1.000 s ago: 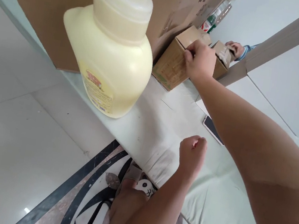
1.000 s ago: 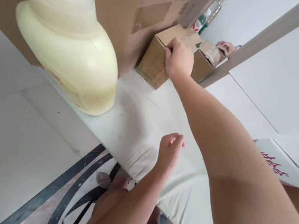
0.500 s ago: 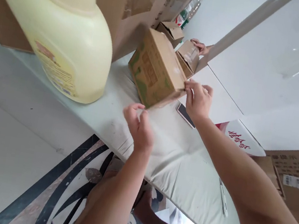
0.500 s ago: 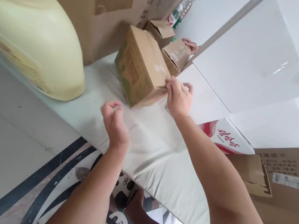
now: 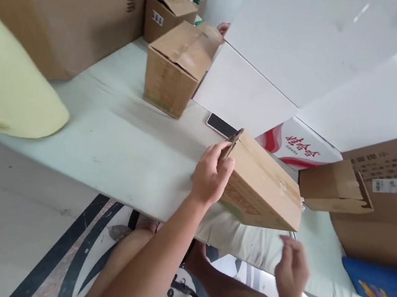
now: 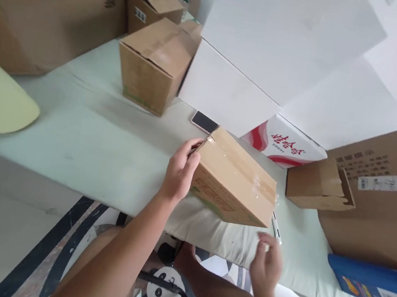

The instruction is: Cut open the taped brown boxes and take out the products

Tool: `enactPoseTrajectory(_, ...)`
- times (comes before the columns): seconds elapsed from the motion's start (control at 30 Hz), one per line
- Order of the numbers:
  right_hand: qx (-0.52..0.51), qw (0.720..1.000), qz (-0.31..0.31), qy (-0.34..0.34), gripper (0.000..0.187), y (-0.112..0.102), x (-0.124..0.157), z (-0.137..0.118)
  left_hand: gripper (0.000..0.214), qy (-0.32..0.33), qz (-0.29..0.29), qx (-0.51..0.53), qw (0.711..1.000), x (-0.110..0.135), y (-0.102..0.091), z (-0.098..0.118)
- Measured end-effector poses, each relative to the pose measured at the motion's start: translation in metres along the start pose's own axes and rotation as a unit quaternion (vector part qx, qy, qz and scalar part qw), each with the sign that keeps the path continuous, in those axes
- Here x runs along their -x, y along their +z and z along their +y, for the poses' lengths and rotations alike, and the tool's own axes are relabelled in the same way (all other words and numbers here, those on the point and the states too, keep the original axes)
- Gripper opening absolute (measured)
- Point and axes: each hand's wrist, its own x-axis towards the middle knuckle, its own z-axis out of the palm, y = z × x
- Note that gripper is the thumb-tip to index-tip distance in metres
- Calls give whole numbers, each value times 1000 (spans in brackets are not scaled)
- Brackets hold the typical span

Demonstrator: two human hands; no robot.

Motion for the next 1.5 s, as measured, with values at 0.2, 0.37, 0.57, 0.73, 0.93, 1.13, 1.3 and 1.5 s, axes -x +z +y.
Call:
enactPoseTrajectory(0.2, -262, 909, -317, -71, 42, 32, 63, -54, 33, -33, 43, -62, 997, 11, 54, -7)
enactPoseTrajectory(0.37, -445, 802, -389, -87, 88, 58, 19, -102, 35, -12, 66, -77, 995, 14, 74, -14)
enactPoseTrajectory(0.57, -462, 758, -443, -127, 114, 53, 39, -103, 37, -3, 69, -77, 995, 10, 77, -18)
enactPoseTrajectory(0.73, -430, 729, -521, -113, 109, 48, 77, -103, 33, 6, 84, -72, 994, 14, 82, -20)
enactPoseTrajectory(0.93, -535, 735, -414, -53, 88, 36, 66, -95, 29, 4, 76, -83, 994, 17, 86, -31)
enactPoseTrajectory(1.13, -529, 788, -279, -147, 84, 36, 52, -81, 21, 26, 66, -13, 997, 32, 95, -21)
enactPoseTrajectory(1.3, -488, 776, -371, -150, 104, 33, 71, -86, 33, 19, 39, 10, 999, 32, 86, -28)
enactPoseTrajectory(1.5, -546, 677, -486, -85, 93, 34, 75, -95, 45, -10, 5, 35, 999, 21, 78, -37)
